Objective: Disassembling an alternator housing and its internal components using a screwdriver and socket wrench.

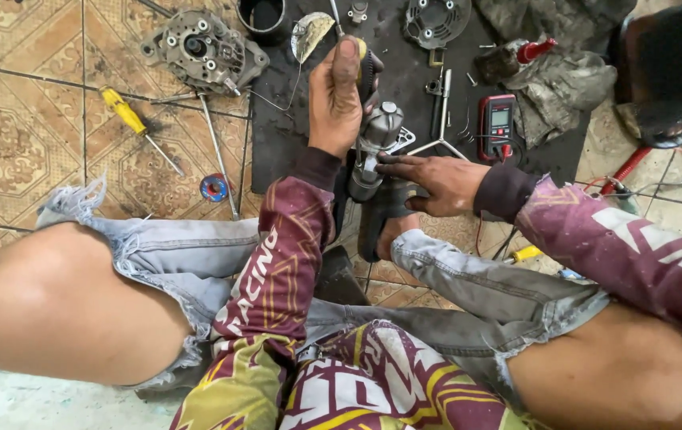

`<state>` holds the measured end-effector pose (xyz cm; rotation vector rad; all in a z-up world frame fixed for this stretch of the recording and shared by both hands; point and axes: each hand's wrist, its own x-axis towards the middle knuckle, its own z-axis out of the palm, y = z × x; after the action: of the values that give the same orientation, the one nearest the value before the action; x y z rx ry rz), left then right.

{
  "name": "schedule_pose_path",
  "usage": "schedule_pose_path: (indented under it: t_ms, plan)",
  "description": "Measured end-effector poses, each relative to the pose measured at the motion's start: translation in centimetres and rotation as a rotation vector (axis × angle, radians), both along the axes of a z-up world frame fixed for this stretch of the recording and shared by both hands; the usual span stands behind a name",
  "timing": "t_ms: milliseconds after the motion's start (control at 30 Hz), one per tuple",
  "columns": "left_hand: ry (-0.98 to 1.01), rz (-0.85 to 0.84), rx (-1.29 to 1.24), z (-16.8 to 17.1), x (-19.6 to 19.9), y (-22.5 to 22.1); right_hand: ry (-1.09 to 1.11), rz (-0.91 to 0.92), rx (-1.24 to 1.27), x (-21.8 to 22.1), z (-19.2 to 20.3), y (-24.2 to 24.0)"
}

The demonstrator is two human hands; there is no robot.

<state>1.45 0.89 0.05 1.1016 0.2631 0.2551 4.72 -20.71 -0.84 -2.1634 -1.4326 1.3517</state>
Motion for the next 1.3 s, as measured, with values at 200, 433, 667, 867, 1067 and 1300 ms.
schedule_pose_path:
  t_ms: [200, 433, 667, 867, 1067, 1300]
  plan:
    - [-0.054, 0.031, 0.39, 0.1, 0.0, -1.5, 0.007, 0.013, -0.022, 0.2, 0.1, 0.2]
    - [0.037, 0.235, 0.699, 0.7, 0.7, -2.4, 0.007, 0.01, 0.024, 0.1, -0.9, 0.0]
    - [-0.017, 0.139, 0.501, -1.0, 1.3, -2.3, 0.021, 0.005, 0.028, 0.1, -0.5, 0.5]
    - [0.012, 0.063, 0.401, -3.4, 1.9, -1.1, 0.035, -0.017, 0.042, 0.5, -1.2, 0.2]
    - [0.038, -0.226, 0.083, -4.5, 1.9, -0.4, 0.031, -0.015, 0.053, 0.3, -0.8, 0.4]
    - [0.042, -0.007, 0.642, -1.0, 2.8, -3.0, 0.048, 0.005, 0.068, 0.5, -1.3, 0.5]
